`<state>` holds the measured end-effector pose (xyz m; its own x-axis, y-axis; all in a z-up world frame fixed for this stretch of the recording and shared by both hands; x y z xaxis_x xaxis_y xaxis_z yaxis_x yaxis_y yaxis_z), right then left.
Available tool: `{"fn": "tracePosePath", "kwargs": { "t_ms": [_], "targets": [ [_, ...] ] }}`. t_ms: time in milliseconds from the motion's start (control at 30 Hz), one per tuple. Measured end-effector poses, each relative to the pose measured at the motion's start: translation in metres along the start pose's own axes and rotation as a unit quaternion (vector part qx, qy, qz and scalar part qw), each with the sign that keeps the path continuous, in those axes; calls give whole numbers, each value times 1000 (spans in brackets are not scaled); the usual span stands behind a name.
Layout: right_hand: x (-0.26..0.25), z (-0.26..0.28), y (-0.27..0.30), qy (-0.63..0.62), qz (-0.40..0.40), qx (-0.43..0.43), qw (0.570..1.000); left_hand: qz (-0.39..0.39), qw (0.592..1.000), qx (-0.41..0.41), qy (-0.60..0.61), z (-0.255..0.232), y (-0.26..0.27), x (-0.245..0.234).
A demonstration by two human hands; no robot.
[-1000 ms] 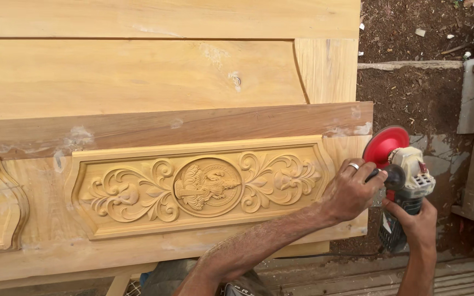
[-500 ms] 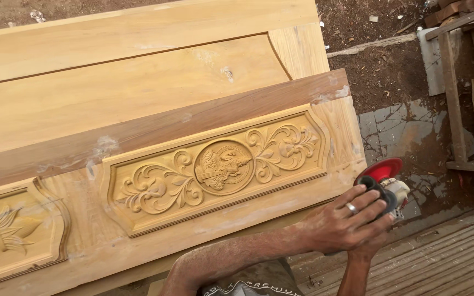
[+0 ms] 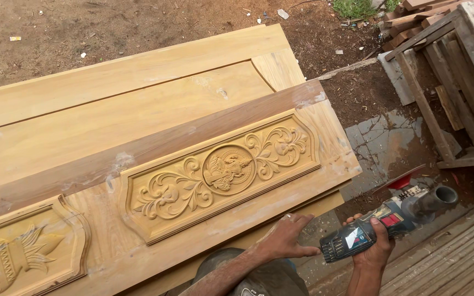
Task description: The person uses a red orbital sander to smooth the surface of a large, ornately carved wooden panel. They move the sander systematically across the flat areas and around the raised floral and bird motifs, generating fine wood dust.
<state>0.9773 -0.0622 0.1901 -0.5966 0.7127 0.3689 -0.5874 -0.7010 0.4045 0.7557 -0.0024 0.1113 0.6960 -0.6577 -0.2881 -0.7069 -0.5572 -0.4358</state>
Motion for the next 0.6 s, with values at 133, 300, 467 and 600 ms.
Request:
{"fn": "tracePosePath", "kwargs": {
  "t_ms": [133,300,467,600],
  "targets": [
    [-20,25,-56,-39,28,52,997,65,995,-63,32,-5,-69,44],
    [-39,67,-169,1,60,40,997,-110,989,-96,4,33,-169,131],
    [-47,126,-265,72,104,61,990,-191,970,-144,33,83,-262,197],
    [-16,167,-309,16,246,154,957,-276,957,-92,11,94,-318,198]
  ]
}}
Point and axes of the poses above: each hand's wrist, its own y-axis away from the middle knuckle, its own x-axis out of the palm, z = x × y, the point moved 1 cm from there along -y, towards the middle knuckle, and after that the axes turned 15 degrees about x, right-handed, at the moved point
